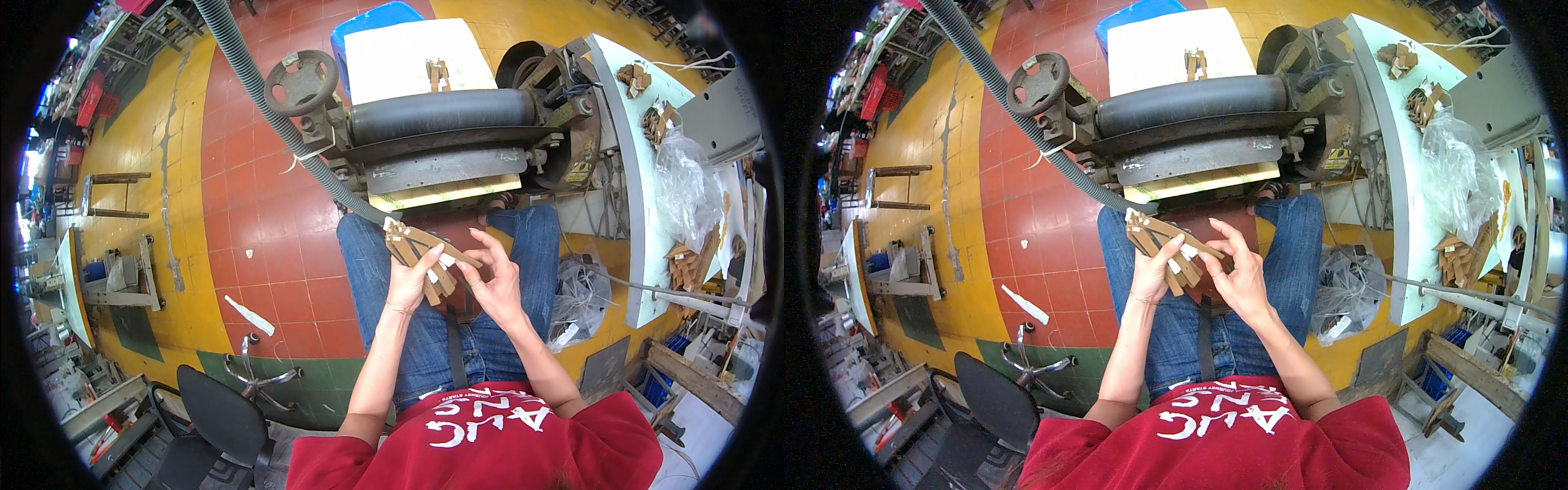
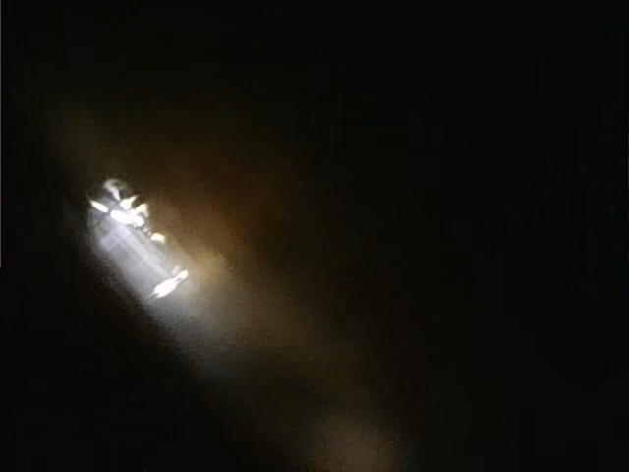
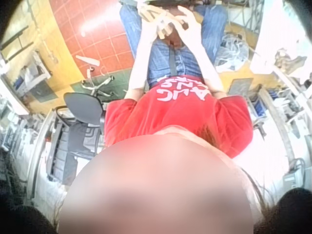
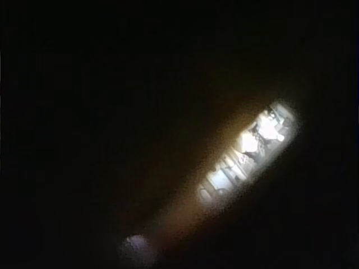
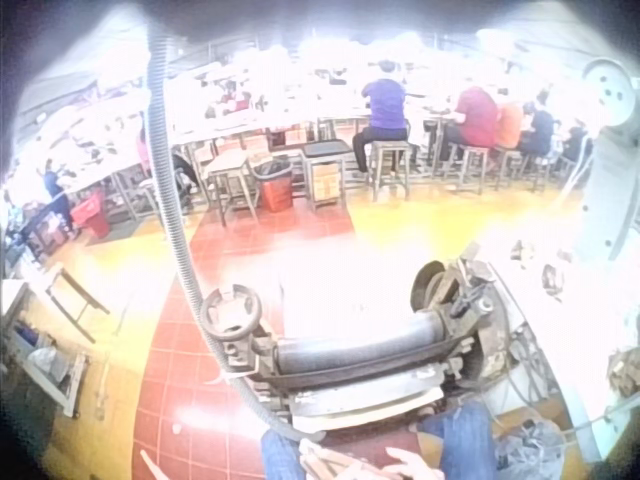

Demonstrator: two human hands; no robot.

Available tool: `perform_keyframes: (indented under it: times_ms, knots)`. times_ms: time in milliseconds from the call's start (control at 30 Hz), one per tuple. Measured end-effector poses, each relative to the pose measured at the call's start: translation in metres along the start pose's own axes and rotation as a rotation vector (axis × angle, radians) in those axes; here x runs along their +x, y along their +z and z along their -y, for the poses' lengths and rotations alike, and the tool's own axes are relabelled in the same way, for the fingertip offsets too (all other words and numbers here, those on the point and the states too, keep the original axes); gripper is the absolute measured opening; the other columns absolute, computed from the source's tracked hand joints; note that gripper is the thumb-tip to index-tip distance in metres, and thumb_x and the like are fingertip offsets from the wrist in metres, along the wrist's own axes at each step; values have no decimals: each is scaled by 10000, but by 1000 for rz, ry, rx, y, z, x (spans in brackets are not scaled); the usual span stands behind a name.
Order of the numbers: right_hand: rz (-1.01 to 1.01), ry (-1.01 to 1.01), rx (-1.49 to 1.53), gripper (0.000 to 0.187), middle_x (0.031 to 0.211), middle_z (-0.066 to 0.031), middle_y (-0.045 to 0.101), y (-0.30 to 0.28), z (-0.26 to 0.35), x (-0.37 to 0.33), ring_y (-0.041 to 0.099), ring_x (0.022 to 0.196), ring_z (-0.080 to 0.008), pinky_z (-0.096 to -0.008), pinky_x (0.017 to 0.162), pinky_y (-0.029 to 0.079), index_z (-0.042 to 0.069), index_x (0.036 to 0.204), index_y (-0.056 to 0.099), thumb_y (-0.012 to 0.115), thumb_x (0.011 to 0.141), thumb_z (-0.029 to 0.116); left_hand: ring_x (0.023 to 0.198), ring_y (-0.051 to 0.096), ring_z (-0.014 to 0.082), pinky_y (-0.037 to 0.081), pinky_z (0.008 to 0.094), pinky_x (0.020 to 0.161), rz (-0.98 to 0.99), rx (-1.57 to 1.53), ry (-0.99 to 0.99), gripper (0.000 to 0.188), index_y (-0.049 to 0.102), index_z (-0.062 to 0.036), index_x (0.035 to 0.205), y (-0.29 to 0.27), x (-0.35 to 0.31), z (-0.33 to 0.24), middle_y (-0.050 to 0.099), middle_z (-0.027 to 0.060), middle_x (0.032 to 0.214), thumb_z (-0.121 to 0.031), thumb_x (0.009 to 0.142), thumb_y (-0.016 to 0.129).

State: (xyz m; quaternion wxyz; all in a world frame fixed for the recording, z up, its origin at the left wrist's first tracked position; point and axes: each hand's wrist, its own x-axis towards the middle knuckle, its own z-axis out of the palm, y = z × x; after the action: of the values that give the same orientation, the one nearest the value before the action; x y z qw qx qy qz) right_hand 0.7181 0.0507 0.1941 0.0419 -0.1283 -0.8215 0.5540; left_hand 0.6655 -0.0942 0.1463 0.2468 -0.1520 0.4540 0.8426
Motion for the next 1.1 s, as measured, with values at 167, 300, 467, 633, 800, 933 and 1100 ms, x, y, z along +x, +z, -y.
perform_keyframes:
  times_ms: [167,300,467,633,800,933,1100]
  knots:
    - [67,-6,77,557,894,-109,692,-8,3,0,680,830,-211,-307,766,518,61,1324,401,651,827,42,874,628,176,541,316,743,99,-2,-33,334,525,-43,1092,-10,1,-8,627,84,986,-44,808,701]
    - [49,-159,31,556,883,-98,689,-13,7,-2,679,826,-201,-301,755,523,42,1311,392,655,822,33,864,621,160,530,302,743,144,66,-39,348,529,-36,1083,-11,1,-15,622,72,968,-63,795,722]
    - [39,-153,-7,526,876,-94,689,-15,12,0,678,813,-198,-299,754,521,42,1282,409,651,815,22,859,610,147,521,293,756,207,88,-53,372,532,-34,1086,-6,-2,-19,611,61,975,-89,784,742]
    - [57,-29,97,516,837,-91,690,-15,14,0,665,817,-162,-276,776,503,26,1254,422,684,810,45,874,609,142,519,293,760,204,165,-74,364,535,-33,1081,-6,-3,-20,613,58,970,-83,785,742]
    - [48,-2,144,469,860,-85,689,-11,10,-2,665,796,-156,-274,741,515,34,1219,450,664,802,38,861,614,138,521,287,749,209,184,-32,338,546,-30,1059,-5,-1,-17,618,53,951,-77,786,739]
    - [123,18,91,434,954,-104,671,-17,2,2,640,873,-137,-261,762,507,20,1208,504,659,803,28,803,623,115,520,265,715,156,262,29,276,582,-24,996,-2,-1,-19,647,42,895,-79,779,745]
    - [343,360,422,382,1066,-66,631,-33,-12,7,603,909,-138,-272,811,490,24,1227,559,653,865,104,777,617,92,514,246,697,144,447,82,280,595,-5,1009,-2,1,-29,660,40,872,-68,776,739]
